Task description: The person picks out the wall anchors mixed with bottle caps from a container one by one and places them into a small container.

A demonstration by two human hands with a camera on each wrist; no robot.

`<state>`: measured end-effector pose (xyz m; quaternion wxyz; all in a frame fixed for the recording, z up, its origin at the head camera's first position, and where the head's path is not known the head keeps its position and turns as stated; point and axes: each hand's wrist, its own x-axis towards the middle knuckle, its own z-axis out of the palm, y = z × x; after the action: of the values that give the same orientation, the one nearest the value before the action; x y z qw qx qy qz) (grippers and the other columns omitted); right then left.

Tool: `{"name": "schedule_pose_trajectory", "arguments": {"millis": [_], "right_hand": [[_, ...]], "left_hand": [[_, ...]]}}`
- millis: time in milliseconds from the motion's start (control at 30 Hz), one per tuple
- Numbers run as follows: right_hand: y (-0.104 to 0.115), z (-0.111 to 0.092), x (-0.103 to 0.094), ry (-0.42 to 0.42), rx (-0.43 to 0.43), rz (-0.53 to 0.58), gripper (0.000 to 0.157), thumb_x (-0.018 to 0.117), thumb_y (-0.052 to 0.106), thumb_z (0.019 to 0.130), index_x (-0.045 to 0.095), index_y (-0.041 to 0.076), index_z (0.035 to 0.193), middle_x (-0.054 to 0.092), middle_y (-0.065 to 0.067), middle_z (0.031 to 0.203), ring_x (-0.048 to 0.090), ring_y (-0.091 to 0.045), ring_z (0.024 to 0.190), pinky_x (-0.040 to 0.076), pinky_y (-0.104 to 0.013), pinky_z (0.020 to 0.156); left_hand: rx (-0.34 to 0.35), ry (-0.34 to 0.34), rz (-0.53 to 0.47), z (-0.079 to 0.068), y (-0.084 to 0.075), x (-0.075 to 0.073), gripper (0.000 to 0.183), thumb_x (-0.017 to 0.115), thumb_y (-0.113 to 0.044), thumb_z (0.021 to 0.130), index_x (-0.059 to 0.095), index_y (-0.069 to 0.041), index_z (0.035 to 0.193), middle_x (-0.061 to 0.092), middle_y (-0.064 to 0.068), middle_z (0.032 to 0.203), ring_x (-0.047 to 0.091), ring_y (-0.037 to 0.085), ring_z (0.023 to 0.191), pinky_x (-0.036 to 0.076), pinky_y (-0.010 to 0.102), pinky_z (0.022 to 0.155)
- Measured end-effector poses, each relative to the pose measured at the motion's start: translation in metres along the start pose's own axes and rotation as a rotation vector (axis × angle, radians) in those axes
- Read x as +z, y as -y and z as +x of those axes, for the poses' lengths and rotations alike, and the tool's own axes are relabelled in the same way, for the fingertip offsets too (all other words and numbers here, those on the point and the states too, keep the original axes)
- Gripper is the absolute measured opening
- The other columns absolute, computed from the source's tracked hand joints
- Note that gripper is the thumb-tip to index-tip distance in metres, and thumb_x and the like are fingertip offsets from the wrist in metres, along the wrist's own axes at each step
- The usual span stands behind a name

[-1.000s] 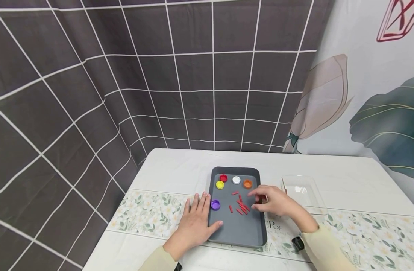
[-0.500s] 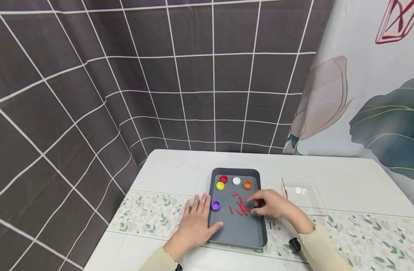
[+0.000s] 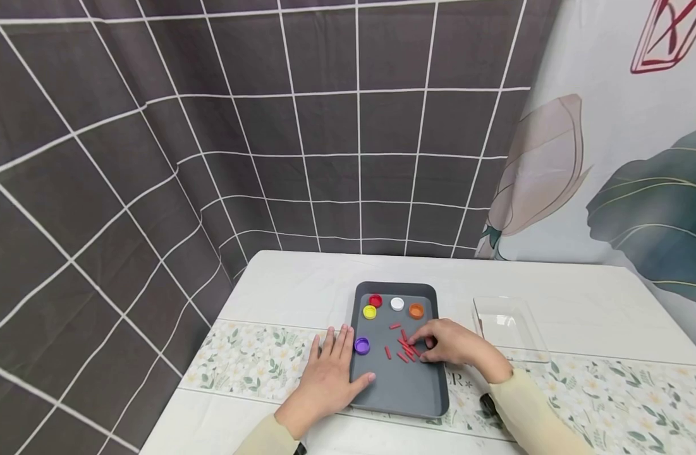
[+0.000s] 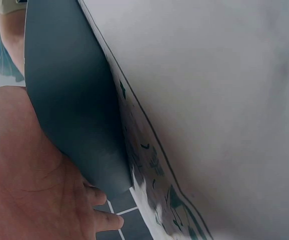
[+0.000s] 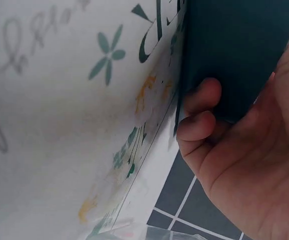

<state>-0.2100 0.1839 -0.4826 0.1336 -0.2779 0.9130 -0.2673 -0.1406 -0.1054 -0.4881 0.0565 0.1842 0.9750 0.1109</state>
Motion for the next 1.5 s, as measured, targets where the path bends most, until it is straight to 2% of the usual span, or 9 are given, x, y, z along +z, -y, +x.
{"name": "schedule_pose_trajectory", "arguments": {"millis": [233, 567, 767, 1133, 1267, 1367, 1500], "right_hand": [[0.002, 0.005, -0.001, 0.021, 0.017, -0.003, 0.027, 0.085, 0.011, 0.08, 0.078, 0.018, 0.105, 0.051, 0.01, 0.069, 0.045, -0.004, 0.061, 0.039, -0.024, 0.058], [0.005, 0.006, 0.0, 0.017, 0.059, 0.002, 0.023, 0.086, 0.011, 0.079, 0.077, 0.021, 0.097, 0.053, 0.009, 0.066, 0.047, -0.007, 0.059, 0.039, -0.025, 0.057], [0.006, 0.006, 0.0, -0.005, 0.082, -0.036, 0.021, 0.086, 0.013, 0.079, 0.076, 0.021, 0.094, 0.053, 0.009, 0.067, 0.047, -0.007, 0.061, 0.04, -0.025, 0.058], [0.006, 0.004, 0.0, -0.057, 0.072, -0.118, 0.014, 0.083, 0.011, 0.077, 0.072, 0.017, 0.085, 0.051, 0.01, 0.06, 0.045, -0.005, 0.053, 0.038, -0.023, 0.053], [0.006, 0.001, 0.001, -0.096, 0.04, -0.123, 0.012, 0.082, 0.012, 0.078, 0.072, 0.016, 0.082, 0.049, 0.011, 0.058, 0.043, -0.004, 0.053, 0.036, -0.022, 0.053], [0.005, -0.004, 0.0, -0.166, 0.006, -0.108, 0.01, 0.081, 0.013, 0.079, 0.074, 0.015, 0.085, 0.048, 0.013, 0.061, 0.042, -0.002, 0.056, 0.037, -0.022, 0.055], [0.003, -0.012, -0.006, -0.268, -0.04, -0.03, 0.013, 0.08, 0.011, 0.082, 0.076, 0.01, 0.094, 0.049, 0.013, 0.066, 0.043, 0.0, 0.06, 0.04, -0.021, 0.056]], "left_hand": [[0.002, -0.007, 0.006, 0.001, 0.0, -0.001, 0.094, 0.047, -0.066, 0.098, 0.02, -0.003, 0.161, 0.019, 0.014, 0.168, 0.014, 0.041, 0.154, 0.008, 0.061, 0.122], [0.003, -0.011, 0.011, 0.002, -0.001, -0.001, 0.094, 0.047, -0.066, 0.098, 0.02, -0.002, 0.161, 0.019, 0.014, 0.168, 0.014, 0.041, 0.154, 0.009, 0.062, 0.122], [0.004, -0.006, 0.009, 0.002, -0.002, -0.002, 0.094, 0.047, -0.066, 0.098, 0.019, -0.003, 0.161, 0.019, 0.014, 0.168, 0.014, 0.041, 0.154, 0.009, 0.062, 0.122], [0.004, 0.006, 0.003, 0.002, -0.002, -0.003, 0.094, 0.047, -0.066, 0.098, 0.019, -0.003, 0.161, 0.019, 0.014, 0.168, 0.014, 0.041, 0.154, 0.009, 0.062, 0.122], [0.001, 0.007, 0.002, 0.0, -0.001, -0.002, 0.094, 0.047, -0.066, 0.098, 0.02, -0.003, 0.161, 0.019, 0.014, 0.168, 0.014, 0.041, 0.154, 0.008, 0.062, 0.122], [-0.001, 0.014, -0.006, -0.001, -0.001, -0.002, 0.094, 0.047, -0.066, 0.098, 0.02, -0.003, 0.161, 0.019, 0.015, 0.168, 0.014, 0.041, 0.154, 0.008, 0.062, 0.122], [-0.003, 0.015, -0.017, -0.002, -0.001, -0.004, 0.094, 0.048, -0.066, 0.098, 0.02, -0.003, 0.161, 0.019, 0.015, 0.168, 0.014, 0.041, 0.154, 0.008, 0.063, 0.121]]}}
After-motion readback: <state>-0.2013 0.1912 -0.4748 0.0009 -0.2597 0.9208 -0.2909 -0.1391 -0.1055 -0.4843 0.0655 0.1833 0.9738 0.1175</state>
